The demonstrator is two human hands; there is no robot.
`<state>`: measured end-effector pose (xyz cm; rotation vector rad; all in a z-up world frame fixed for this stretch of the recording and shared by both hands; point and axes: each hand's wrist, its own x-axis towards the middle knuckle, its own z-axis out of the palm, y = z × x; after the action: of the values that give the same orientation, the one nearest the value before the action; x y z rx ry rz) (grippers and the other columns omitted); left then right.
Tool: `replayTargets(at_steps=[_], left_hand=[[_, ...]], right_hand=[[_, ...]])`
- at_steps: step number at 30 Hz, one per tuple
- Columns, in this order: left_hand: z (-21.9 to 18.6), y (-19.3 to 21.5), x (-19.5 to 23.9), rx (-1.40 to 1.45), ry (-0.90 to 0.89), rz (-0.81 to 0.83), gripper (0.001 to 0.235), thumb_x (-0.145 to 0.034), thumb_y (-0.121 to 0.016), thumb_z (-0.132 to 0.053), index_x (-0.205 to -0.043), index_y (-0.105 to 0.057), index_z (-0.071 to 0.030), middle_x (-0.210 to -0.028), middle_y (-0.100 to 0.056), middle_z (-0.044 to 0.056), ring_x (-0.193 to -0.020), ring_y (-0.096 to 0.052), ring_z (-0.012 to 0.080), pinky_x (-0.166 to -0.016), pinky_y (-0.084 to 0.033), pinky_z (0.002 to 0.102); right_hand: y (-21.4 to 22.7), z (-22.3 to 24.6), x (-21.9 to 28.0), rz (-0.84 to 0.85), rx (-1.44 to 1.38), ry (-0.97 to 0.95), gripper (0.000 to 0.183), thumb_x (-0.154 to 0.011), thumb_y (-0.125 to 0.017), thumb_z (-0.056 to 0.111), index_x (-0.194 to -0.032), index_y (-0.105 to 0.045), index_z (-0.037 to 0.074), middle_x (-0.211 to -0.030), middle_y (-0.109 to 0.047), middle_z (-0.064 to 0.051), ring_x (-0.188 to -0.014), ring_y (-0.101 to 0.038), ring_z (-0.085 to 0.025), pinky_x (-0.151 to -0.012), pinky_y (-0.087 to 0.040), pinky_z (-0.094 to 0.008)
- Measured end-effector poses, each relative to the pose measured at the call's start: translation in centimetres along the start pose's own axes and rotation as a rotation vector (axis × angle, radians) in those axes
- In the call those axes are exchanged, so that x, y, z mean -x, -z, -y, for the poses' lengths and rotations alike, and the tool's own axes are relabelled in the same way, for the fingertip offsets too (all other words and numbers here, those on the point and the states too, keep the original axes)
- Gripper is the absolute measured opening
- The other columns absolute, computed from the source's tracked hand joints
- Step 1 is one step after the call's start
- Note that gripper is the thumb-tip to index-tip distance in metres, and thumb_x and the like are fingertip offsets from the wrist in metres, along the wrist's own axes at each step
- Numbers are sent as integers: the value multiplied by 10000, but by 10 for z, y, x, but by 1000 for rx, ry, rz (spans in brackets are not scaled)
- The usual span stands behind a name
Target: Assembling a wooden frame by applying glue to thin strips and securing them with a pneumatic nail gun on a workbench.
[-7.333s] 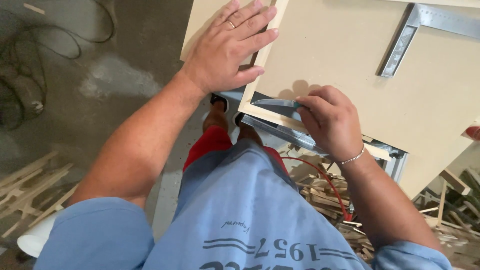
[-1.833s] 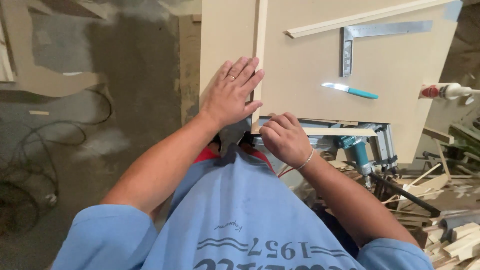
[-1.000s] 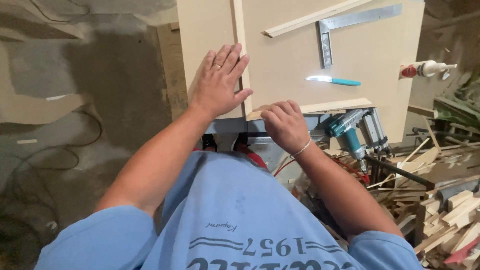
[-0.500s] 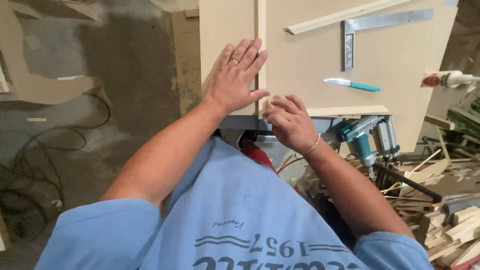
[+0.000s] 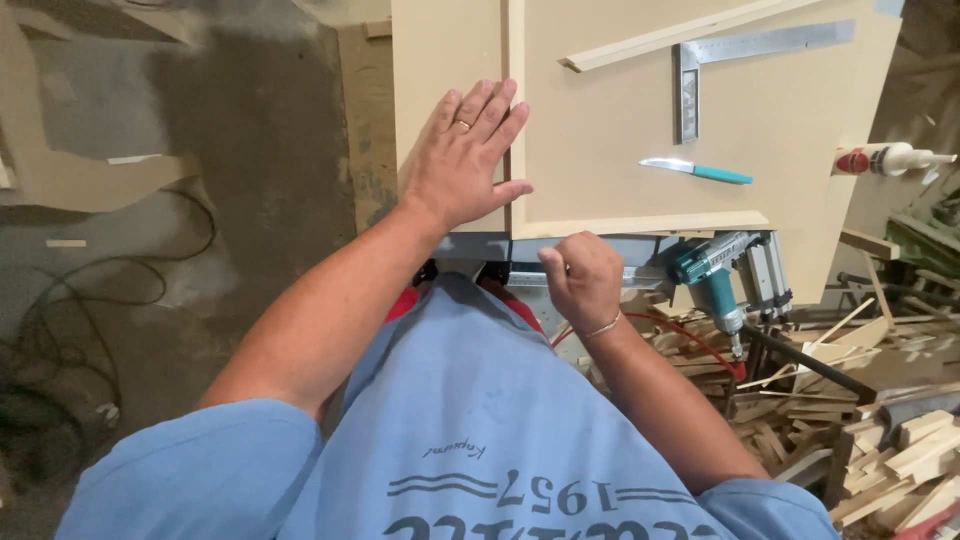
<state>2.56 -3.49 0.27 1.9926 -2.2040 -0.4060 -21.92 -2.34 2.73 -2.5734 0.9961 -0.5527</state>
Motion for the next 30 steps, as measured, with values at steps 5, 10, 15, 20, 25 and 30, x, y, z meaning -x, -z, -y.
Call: replayTargets(at_steps=[5, 10, 15, 20, 25, 30], left_hand=[[0, 0, -1, 32, 0, 27, 924, -976, -368, -774, -1666, -221, -177, -1731, -115, 81, -1592, -118, 281, -1280, -49, 490], [1, -3, -2, 7, -17, -19, 931, -964, -422, -777, -1657, -280, -171, -1726, -152, 84, -1583, -155, 286, -1272, -90, 496], [0, -3, -2, 7, -7, -33, 921, -965, -452, -761, -1650, -298, -166, -1722, -179, 81, -1579, -177, 285, -1272, -97, 497], [0, -2, -1, 30, -10, -34, 927, -964, -483, -754, -1648, -306, -153, -1720, -176, 86, -1579, -174, 287, -1273, -102, 501], [0, -6, -2, 27, -16, -45, 938, -961, -491, -759, -1651, -313, -150, -1723, -170, 82, -1583, -156, 275, -1276, -91, 491], [1, -9, -3, 16, -1, -12, 943, -970, -469, -758, -1662, -266, -150, -1727, -145, 91, -1588, -134, 280, -1277, -84, 496]], right_hand=[[-11, 23, 16, 81, 55, 241, 391, -1070, -561, 334, -777, -519, 78, -1361, -680, -123, -866, -625, -335, -787, -465, -445], [-11, 30, 17, 83, -3, 257, 336, -1060, -547, 370, -836, -593, 124, -1325, -704, -68, -914, -633, -304, -788, -440, -429], [-7, 30, 16, 153, -236, -25, 179, -970, -669, 209, -1107, -704, 98, -863, -683, -69, -796, -585, -289, -793, -468, -411], [1, 33, -15, 130, -800, -690, 152, -940, -483, 59, -1091, -480, 80, -1302, -697, -190, -919, -657, -185, -843, -546, -312], [23, 34, -52, 175, -1044, -1148, 120, -872, -437, 75, -961, -401, 147, -1217, -747, -133, -517, -573, -174, -516, -445, -260], [27, 20, -79, 679, -367, -769, 142, -884, -500, 194, -1023, -489, 166, -1079, -751, 27, -981, -695, -223, -856, -484, -372]])
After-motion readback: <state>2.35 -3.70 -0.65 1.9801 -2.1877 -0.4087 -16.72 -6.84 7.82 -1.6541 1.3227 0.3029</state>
